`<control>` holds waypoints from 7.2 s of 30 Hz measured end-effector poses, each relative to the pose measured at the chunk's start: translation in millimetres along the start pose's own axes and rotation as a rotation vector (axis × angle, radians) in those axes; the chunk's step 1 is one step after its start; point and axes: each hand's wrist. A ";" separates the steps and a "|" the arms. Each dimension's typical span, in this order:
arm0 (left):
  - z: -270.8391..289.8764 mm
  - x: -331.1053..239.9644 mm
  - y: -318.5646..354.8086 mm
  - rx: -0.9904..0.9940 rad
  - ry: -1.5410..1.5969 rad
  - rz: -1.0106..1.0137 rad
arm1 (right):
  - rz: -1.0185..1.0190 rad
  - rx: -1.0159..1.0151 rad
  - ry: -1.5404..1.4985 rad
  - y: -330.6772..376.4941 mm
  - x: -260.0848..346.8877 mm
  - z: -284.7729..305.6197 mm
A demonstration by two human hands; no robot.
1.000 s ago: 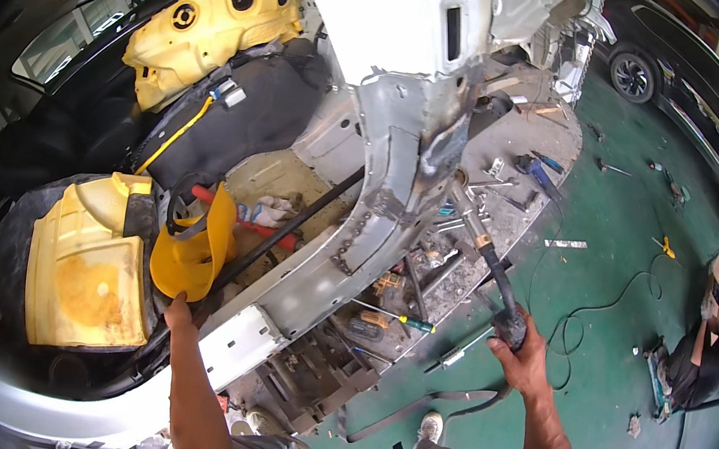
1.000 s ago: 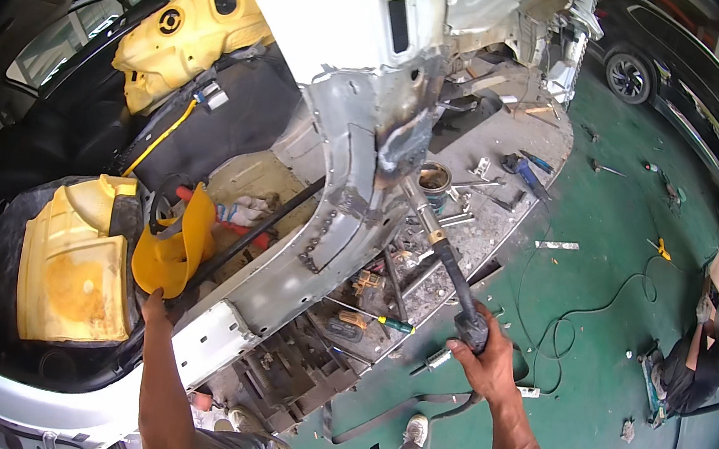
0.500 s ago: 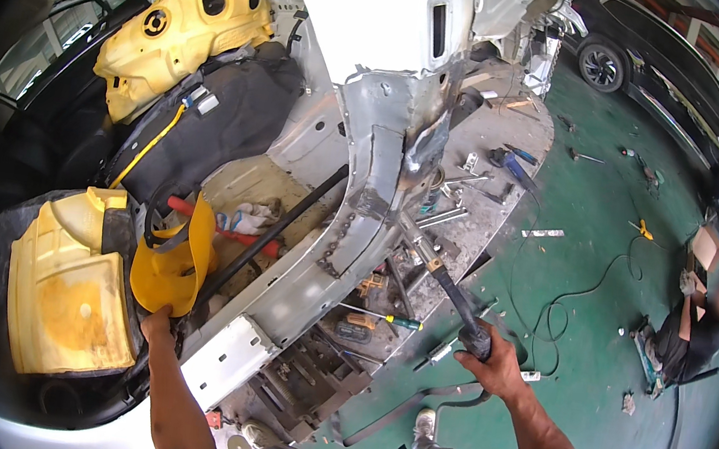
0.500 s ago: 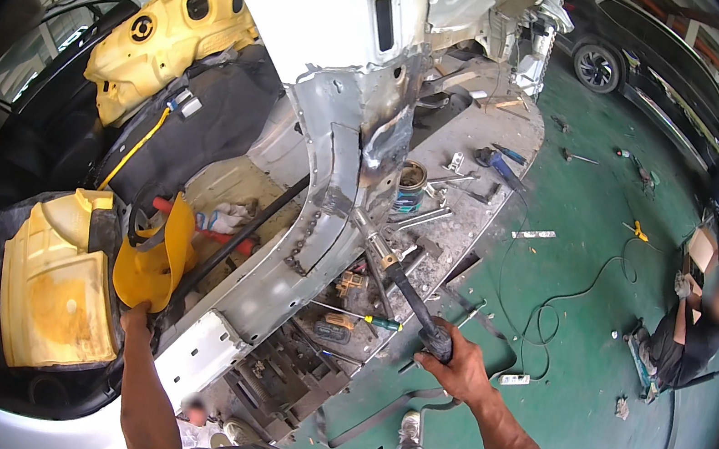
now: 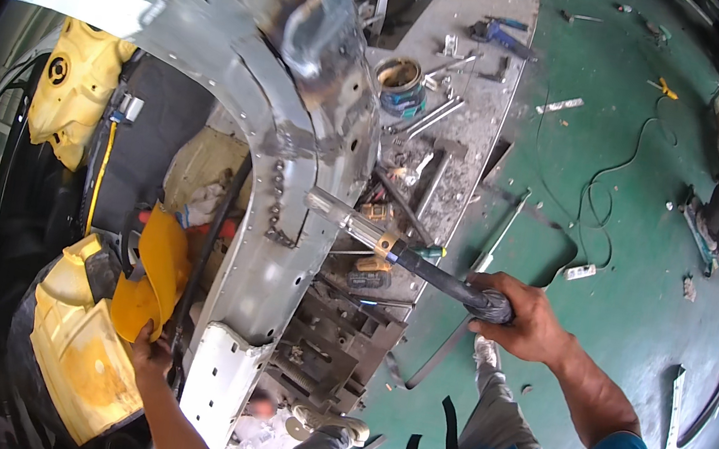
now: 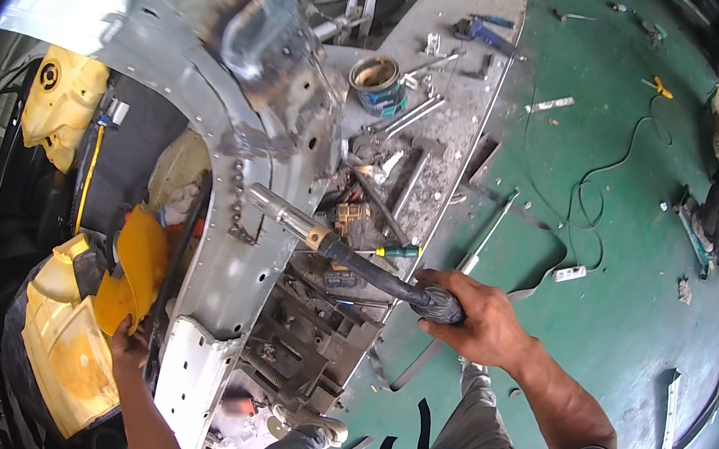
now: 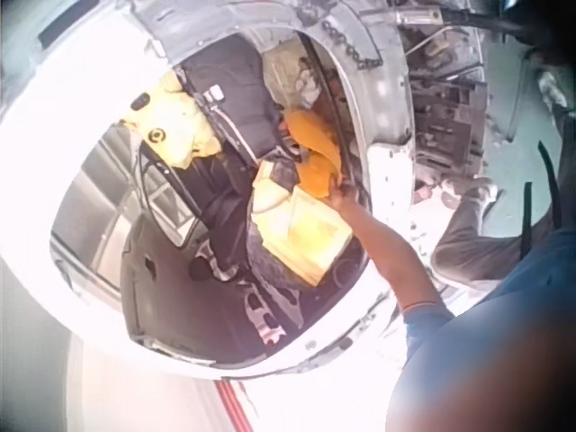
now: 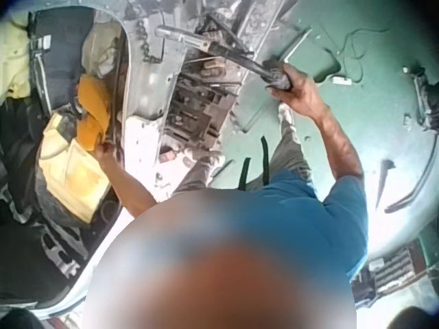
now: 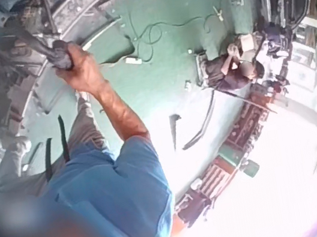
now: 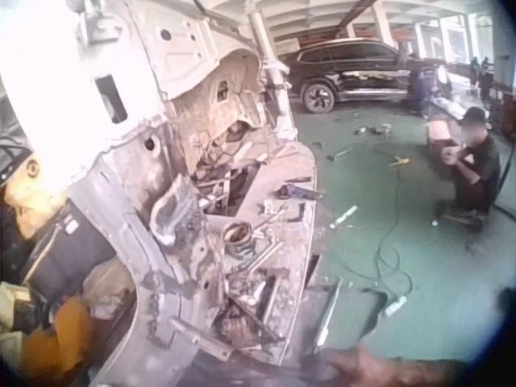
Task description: The person welds a car frame section using a welding torch while holding a yellow welding mask. They repeatedly lower the mask to weld and raise it to inspect the work. The person also uses a hammer to strike the welded area and a chisel to clean the weld.
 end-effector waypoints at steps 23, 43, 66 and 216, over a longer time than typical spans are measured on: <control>-165.9 154.2 171.2 -0.101 0.082 -0.727 | -0.082 -0.086 -0.284 -105.5 -51.3 -37.2; -198.5 191.5 171.0 0.087 0.234 -0.658 | -0.080 -0.184 -0.295 -115.3 -61.6 -63.6; -266.9 200.8 207.5 0.346 0.113 -0.773 | 0.212 -0.090 -0.118 -92.9 -77.2 -56.5; -150.0 121.1 168.4 0.712 0.428 -0.620 | -0.173 -0.086 -0.214 -91.3 -47.6 -40.1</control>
Point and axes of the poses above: each hand's wrist, its own y-axis away from the middle knuckle, its own z-axis out of the back of the hand, x = y × z, and after that the axes turned 11 degrees about -y, right-handed
